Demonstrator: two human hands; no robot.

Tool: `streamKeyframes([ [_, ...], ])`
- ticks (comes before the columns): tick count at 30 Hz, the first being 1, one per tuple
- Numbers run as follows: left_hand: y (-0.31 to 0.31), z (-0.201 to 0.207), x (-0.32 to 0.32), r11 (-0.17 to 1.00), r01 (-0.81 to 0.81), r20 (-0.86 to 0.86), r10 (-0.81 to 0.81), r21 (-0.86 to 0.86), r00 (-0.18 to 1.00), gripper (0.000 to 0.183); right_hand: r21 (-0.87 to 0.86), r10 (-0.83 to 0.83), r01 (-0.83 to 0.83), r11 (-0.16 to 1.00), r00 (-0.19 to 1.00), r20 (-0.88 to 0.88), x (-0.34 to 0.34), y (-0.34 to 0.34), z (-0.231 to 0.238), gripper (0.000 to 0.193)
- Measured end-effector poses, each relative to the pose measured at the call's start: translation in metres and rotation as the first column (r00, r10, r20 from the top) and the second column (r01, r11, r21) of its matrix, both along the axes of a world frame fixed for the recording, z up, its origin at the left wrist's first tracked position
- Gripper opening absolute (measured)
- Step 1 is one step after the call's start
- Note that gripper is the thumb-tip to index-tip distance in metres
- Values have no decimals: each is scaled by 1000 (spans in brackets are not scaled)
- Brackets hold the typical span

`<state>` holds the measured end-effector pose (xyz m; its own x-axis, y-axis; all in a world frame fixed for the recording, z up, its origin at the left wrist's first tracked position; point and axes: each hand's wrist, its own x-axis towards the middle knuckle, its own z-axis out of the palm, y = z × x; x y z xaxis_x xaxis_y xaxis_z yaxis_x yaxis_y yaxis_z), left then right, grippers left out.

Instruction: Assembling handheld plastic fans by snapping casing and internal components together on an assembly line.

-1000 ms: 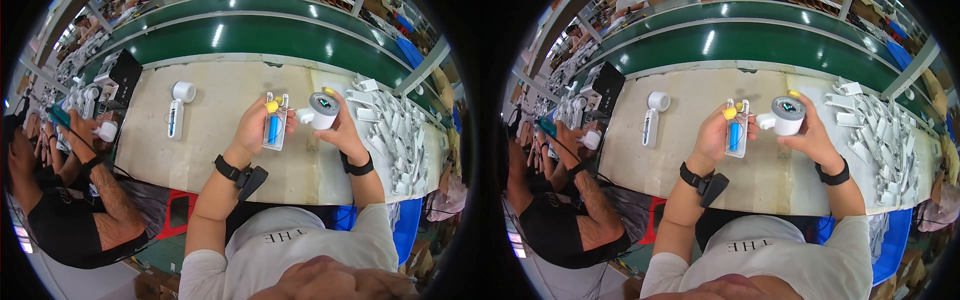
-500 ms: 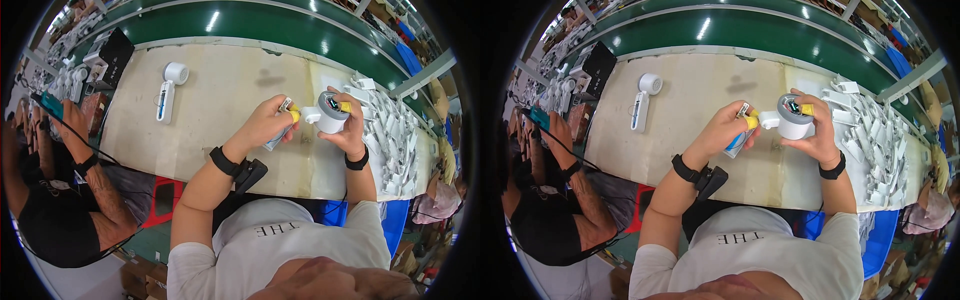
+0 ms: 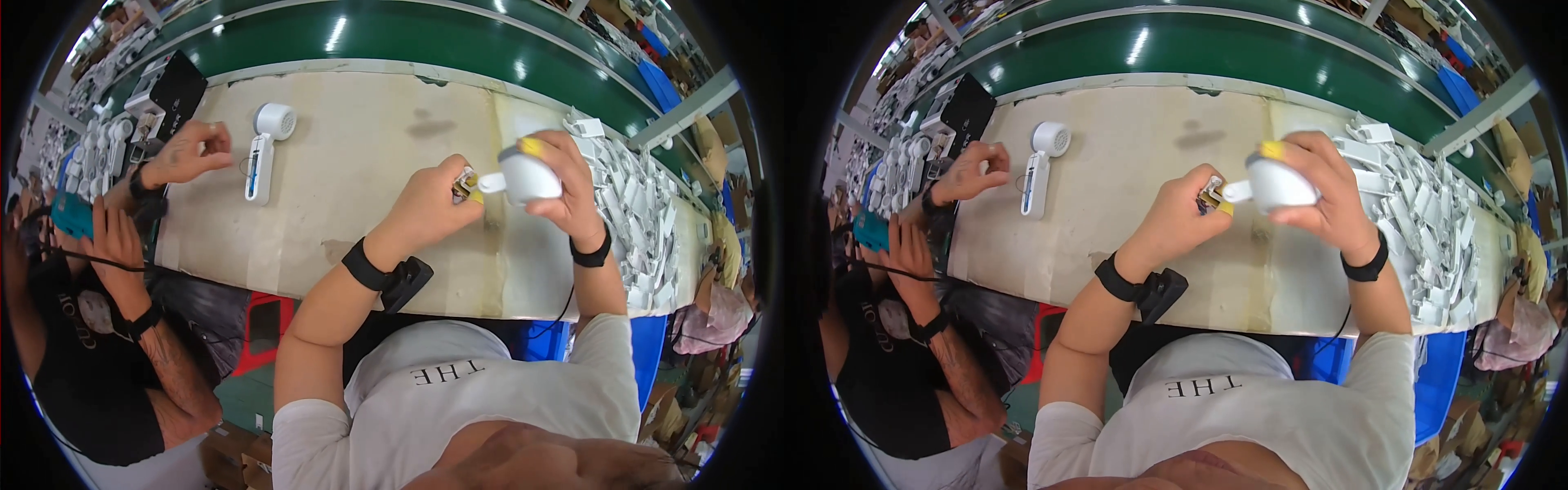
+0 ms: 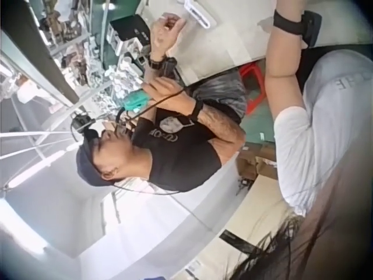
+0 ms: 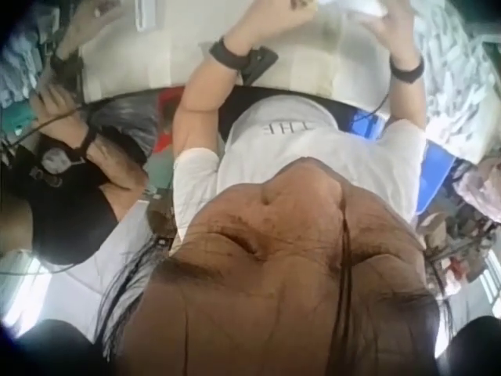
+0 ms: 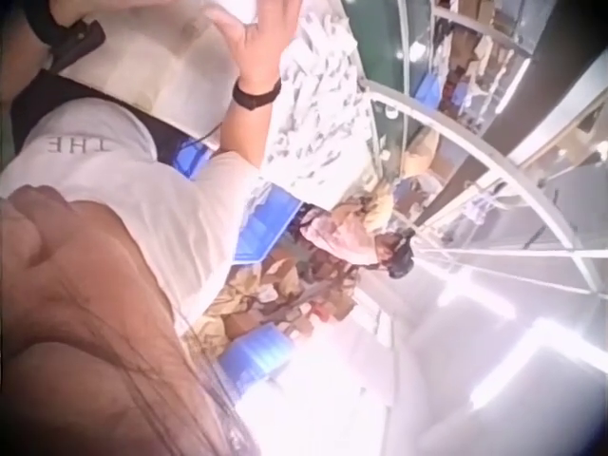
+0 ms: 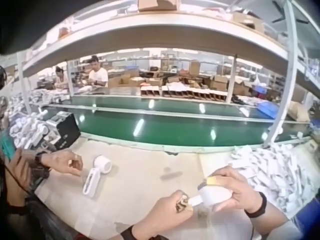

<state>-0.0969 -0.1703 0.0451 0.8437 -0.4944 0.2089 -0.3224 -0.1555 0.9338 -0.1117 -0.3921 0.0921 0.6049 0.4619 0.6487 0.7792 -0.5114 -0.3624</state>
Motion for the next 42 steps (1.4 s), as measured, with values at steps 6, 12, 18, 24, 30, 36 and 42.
streamKeyframes([
  [6,-3,-2,-2,995,-17,56,12,94,998,31,-280,-61,-12,960,967,-248,2,26,42,56],
  [12,-8,-4,-3,987,-17,99,1,159,995,31,-254,-144,60,965,934,-327,7,20,35,50],
  [18,-9,-10,-6,992,101,-269,-118,-78,956,14,-95,-94,64,993,930,-357,-1,9,1,52],
  [24,-23,-20,-12,919,192,-465,-344,-343,816,19,281,-5,203,938,819,-574,-12,-30,-22,35],
  [30,0,-16,15,731,-50,-362,-276,-680,890,31,-453,-747,603,657,600,-285,-51,-116,-21,17],
  [36,-3,-16,12,736,2,-409,-378,-676,831,39,-533,-785,636,558,613,-91,-68,-132,-58,28],
  [42,-6,-13,7,734,-61,-431,-328,-677,841,33,-288,-730,686,668,679,-76,-66,-106,-39,25],
])
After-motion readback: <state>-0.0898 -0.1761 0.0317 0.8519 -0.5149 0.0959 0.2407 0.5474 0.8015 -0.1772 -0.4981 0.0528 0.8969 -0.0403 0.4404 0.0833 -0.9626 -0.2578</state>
